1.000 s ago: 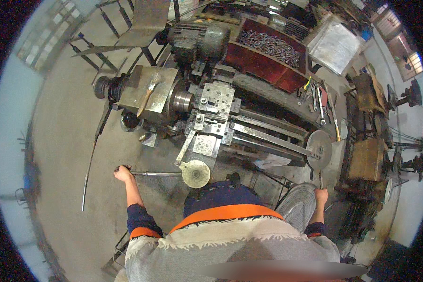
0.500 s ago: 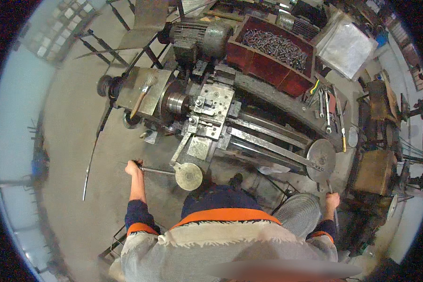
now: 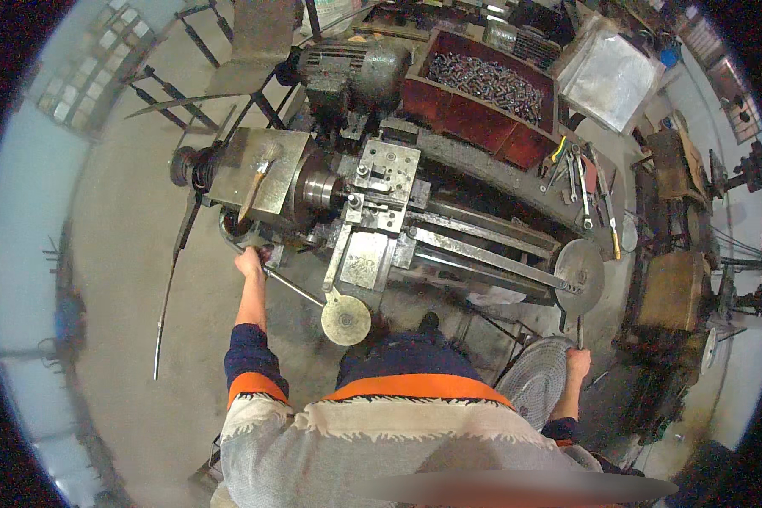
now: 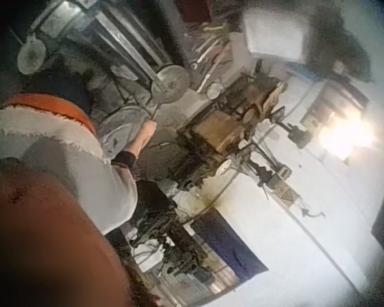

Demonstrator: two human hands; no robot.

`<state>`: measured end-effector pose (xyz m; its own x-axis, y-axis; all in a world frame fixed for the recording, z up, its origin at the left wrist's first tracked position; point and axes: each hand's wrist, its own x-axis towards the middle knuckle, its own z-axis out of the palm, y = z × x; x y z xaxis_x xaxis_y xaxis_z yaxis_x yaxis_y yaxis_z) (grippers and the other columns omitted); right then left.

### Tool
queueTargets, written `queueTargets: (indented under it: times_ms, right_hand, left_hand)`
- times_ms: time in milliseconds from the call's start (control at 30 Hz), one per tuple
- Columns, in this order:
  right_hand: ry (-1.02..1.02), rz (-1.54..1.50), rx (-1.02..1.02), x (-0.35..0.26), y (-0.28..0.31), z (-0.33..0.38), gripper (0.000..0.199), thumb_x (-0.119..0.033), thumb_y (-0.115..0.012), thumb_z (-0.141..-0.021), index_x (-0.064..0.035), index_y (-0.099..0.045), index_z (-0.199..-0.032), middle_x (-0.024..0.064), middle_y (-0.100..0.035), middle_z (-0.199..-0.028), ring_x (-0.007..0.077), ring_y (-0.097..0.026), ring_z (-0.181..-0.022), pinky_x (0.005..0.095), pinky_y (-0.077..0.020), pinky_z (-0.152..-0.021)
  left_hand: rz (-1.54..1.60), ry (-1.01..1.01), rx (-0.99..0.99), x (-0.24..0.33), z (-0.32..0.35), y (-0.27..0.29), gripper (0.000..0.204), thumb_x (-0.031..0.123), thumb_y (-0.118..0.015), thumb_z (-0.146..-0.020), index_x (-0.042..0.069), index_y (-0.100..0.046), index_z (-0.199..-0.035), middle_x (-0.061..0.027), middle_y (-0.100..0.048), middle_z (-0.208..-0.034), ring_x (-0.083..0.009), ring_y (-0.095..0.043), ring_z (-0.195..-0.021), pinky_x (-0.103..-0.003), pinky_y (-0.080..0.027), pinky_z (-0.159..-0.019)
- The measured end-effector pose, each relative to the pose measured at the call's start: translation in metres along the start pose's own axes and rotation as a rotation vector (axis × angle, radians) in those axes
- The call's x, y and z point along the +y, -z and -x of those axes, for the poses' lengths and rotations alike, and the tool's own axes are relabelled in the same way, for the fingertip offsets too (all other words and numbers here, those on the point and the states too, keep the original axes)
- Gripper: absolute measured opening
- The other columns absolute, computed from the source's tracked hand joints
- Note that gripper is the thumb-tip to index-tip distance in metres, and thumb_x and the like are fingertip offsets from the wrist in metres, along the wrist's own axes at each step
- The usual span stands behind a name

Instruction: The person operates a metal lathe, repeatedly inserting small metal rods into the chuck, machining them, and removing the finished pieces. The person places the finished pieces into a metal basket on the floor.

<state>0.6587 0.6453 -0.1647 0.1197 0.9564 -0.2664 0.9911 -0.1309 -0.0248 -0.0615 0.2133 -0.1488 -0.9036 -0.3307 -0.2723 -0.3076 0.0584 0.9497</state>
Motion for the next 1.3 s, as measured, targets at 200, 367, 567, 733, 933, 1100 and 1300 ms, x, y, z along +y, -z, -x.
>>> queueTargets:
  times_ms: [200, 367, 567, 733, 933, 1100, 1300]
  right_hand:
    - [-0.074, 0.054, 0.134, -0.016, 0.014, 0.001, 0.038, -0.031, -0.054, -0.066, 0.0016, -0.058, -0.084, 0.0258, -0.058, -0.087, 0.0426, -0.055, -0.086, 0.0458, -0.0444, -0.075]
    - [0.100, 0.217, 0.101, -0.022, 0.067, -0.042, 0.038, -0.035, -0.055, -0.067, 0.0002, -0.059, -0.081, 0.0215, -0.061, -0.082, 0.0392, -0.058, -0.080, 0.0445, -0.0465, -0.071]
    - [0.342, 0.417, 0.106, -0.006, 0.065, -0.135, 0.022, -0.022, -0.056, -0.064, -0.0063, -0.063, -0.078, 0.0150, -0.063, -0.081, 0.0328, -0.059, -0.081, 0.0421, -0.0433, -0.074]
    - [0.290, 0.331, 0.284, -0.017, 0.061, -0.115, 0.044, -0.018, -0.055, -0.064, -0.0018, -0.054, -0.105, 0.0182, -0.058, -0.099, 0.0327, -0.055, -0.091, 0.0429, -0.0408, -0.080]
    - [0.196, 0.008, 0.310, 0.010, 0.013, -0.019, 0.049, -0.016, -0.053, -0.064, 0.0008, -0.049, -0.110, 0.0240, -0.057, -0.093, 0.0392, -0.055, -0.085, 0.0430, -0.0439, -0.074]
    - [0.031, 0.147, -0.082, 0.001, -0.036, 0.093, 0.044, -0.022, -0.061, -0.061, -0.0021, -0.059, -0.100, 0.0208, -0.059, -0.096, 0.0353, -0.057, -0.089, 0.0384, -0.0463, -0.077]
    - [0.011, -0.053, -0.080, -0.035, -0.011, 0.169, 0.029, -0.025, -0.062, -0.061, -0.0023, -0.065, -0.079, 0.0217, -0.061, -0.086, 0.0353, -0.058, -0.084, 0.0380, -0.0463, -0.075]
  left_hand:
    - [-0.066, -0.047, 0.060, 0.019, 0.027, -0.008, 0.015, 0.005, -0.051, -0.071, -0.010, -0.050, -0.072, -0.0158, -0.054, -0.058, -0.0227, -0.053, -0.041, -0.033, -0.048, -0.038]
    - [-0.035, 0.060, -0.083, -0.025, -0.014, 0.001, 0.020, 0.008, -0.053, -0.068, -0.011, -0.051, -0.073, -0.0178, -0.055, -0.060, -0.0247, -0.055, -0.045, -0.034, -0.048, -0.042]
    - [-0.395, -0.079, -0.037, -0.047, -0.032, 0.008, 0.027, 0.015, -0.059, -0.069, -0.011, -0.052, -0.075, -0.0153, -0.057, -0.061, -0.0223, -0.058, -0.050, -0.035, -0.045, -0.045]
    - [-0.253, -0.008, -0.263, -0.018, -0.009, 0.022, 0.021, 0.012, -0.057, -0.074, -0.007, -0.052, -0.079, -0.0113, -0.055, -0.059, -0.0209, -0.054, -0.044, -0.032, -0.047, -0.041]
    - [-0.083, 0.165, -0.392, -0.038, -0.065, 0.064, 0.033, 0.028, -0.059, -0.076, 0.001, -0.056, -0.094, -0.0098, -0.059, -0.079, -0.0193, -0.057, -0.060, -0.030, -0.049, -0.048]
    - [-1.126, -0.470, -0.469, -0.084, -0.131, 0.065, 0.034, 0.025, -0.059, -0.074, 0.002, -0.055, -0.099, -0.0176, -0.061, -0.087, -0.0293, -0.060, -0.075, -0.039, -0.048, -0.063]
    - [-1.494, -0.597, -0.581, -0.100, -0.117, 0.009, 0.026, 0.027, -0.058, -0.073, 0.004, -0.060, -0.085, -0.0181, -0.061, -0.087, -0.0327, -0.060, -0.081, -0.039, -0.048, -0.069]
